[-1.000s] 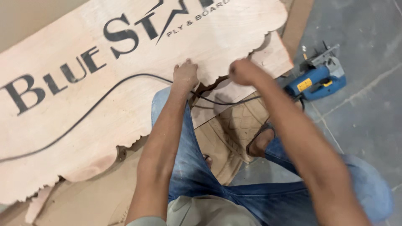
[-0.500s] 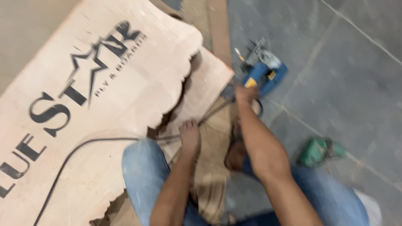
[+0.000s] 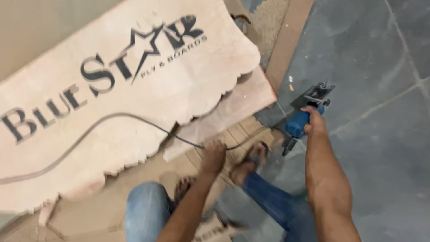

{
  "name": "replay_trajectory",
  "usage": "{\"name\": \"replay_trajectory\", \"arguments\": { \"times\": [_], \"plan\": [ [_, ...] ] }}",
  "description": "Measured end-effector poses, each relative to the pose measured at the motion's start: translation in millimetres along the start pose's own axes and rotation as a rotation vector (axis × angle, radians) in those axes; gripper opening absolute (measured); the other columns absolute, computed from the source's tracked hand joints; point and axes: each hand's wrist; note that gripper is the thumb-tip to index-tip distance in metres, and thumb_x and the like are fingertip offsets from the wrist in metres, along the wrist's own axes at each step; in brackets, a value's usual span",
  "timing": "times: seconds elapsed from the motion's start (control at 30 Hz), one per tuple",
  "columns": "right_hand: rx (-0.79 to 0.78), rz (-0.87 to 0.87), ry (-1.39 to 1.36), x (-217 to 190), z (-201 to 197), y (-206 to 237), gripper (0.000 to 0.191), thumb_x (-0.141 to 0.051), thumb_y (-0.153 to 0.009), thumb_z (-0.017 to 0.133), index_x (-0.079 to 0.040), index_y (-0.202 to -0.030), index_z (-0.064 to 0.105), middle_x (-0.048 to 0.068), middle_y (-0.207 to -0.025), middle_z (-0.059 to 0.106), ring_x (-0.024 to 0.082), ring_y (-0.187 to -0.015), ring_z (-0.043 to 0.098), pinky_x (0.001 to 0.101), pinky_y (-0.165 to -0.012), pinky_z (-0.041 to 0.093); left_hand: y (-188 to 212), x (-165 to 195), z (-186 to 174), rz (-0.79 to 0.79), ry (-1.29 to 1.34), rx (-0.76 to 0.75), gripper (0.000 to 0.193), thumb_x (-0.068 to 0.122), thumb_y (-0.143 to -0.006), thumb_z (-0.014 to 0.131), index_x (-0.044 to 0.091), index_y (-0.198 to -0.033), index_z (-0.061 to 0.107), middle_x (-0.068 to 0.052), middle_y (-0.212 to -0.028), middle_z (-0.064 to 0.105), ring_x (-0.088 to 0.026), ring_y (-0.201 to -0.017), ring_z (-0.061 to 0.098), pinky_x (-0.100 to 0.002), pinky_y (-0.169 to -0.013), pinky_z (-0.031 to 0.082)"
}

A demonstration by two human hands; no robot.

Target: The person uses a jigsaw to cut a decorative pattern into a sheet of plywood. They follow a pre-drawn outline, carefully maneuvering the tool along curved lines and removing cut pieces as they progress.

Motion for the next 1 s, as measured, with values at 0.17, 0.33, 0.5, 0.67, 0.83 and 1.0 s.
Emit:
{"name": "replay_trajectory", "arguments": {
  "times": [0.17, 0.33, 0.5, 0.67, 0.83, 1.0],
  "plan": [
    [-0.115, 0.073, -0.117, -45.1, -53.0, 93.0, 0.054, -0.027, -0.08, 0.078, -0.004, -0.124, 0.058, 0.016, -0.106, 0.067, 0.035, -0.09, 0.069, 0.0528, -0.081, 0.061, 31.0, 15.7, -94.4, -0.202, 0.126, 0.02, 0.008, 0.008, -0.085, 0.062, 0.009, -0.084, 0.069, -0.013, -0.084, 0.068, -0.035, -0.085, 0.067, -0.048, -0.079, 0.051],
    [-0.319, 0.089, -0.41, -71.0, -118.3, 205.5, 0.052, -0.033, -0.09, 0.079, 0.0, -0.124, 0.057, 0.018, -0.104, 0.068, 0.035, -0.092, 0.07, 0.0488, -0.083, 0.06, 57.7, 7.1, -248.6, -0.261, 0.029, 0.415, 0.017, 0.003, -0.087, 0.06, 0.007, -0.099, 0.071, -0.015, -0.09, 0.069, -0.037, -0.084, 0.064, -0.051, -0.074, 0.046],
    [-0.42, 0.015, -0.35, -117.1, -151.9, 282.0, 0.056, -0.037, -0.085, 0.073, 0.004, -0.121, 0.058, 0.021, -0.099, 0.069, 0.035, -0.089, 0.069, 0.0477, -0.084, 0.059, 70.1, -2.4, -432.3, -0.618, -0.056, 0.655, 0.033, 0.02, -0.108, 0.06, -0.005, -0.127, 0.067, -0.025, -0.118, 0.069, -0.044, -0.109, 0.059, -0.054, -0.098, 0.042],
    [-0.563, -0.051, -0.224, -201.2, -92.1, 338.2, 0.055, -0.037, -0.087, 0.074, 0.005, -0.118, 0.059, 0.02, -0.102, 0.069, 0.034, -0.094, 0.07, 0.0465, -0.089, 0.059, 81.5, -13.2, -583.8, -1.123, 0.11, 0.571, 0.049, 0.034, -0.11, 0.049, -0.008, -0.136, 0.057, -0.034, -0.101, 0.068, -0.052, -0.095, 0.064, -0.061, -0.083, 0.049],
    [-0.656, -0.04, -0.058, -289.9, 35.0, 406.2, 0.052, -0.037, -0.084, 0.075, 0.003, -0.115, 0.063, 0.019, -0.101, 0.07, 0.031, -0.091, 0.07, 0.0451, -0.084, 0.06, 66.8, -25.9, -653.4, -1.214, 0.147, 0.734, 0.049, 0.039, -0.114, 0.043, -0.005, -0.12, 0.065, -0.034, -0.091, 0.07, -0.053, -0.091, 0.066, -0.061, -0.081, 0.051],
    [-0.756, -0.077, 0.147, -346.9, 189.9, 466.6, 0.057, -0.037, -0.084, 0.078, 0.006, -0.118, 0.061, 0.019, -0.101, 0.07, 0.032, -0.09, 0.07, 0.0469, -0.083, 0.06, 21.8, -73.4, -681.1, -1.246, 0.382, 0.876, 0.047, 0.037, -0.113, 0.042, -0.004, -0.113, 0.065, -0.035, -0.095, 0.068, -0.055, -0.095, 0.065, -0.06, -0.08, 0.051]
  ]
}}
Point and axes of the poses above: each hand's wrist, its own y-axis away from the middle knuckle, its own z-axis out of the palm, x = y × z
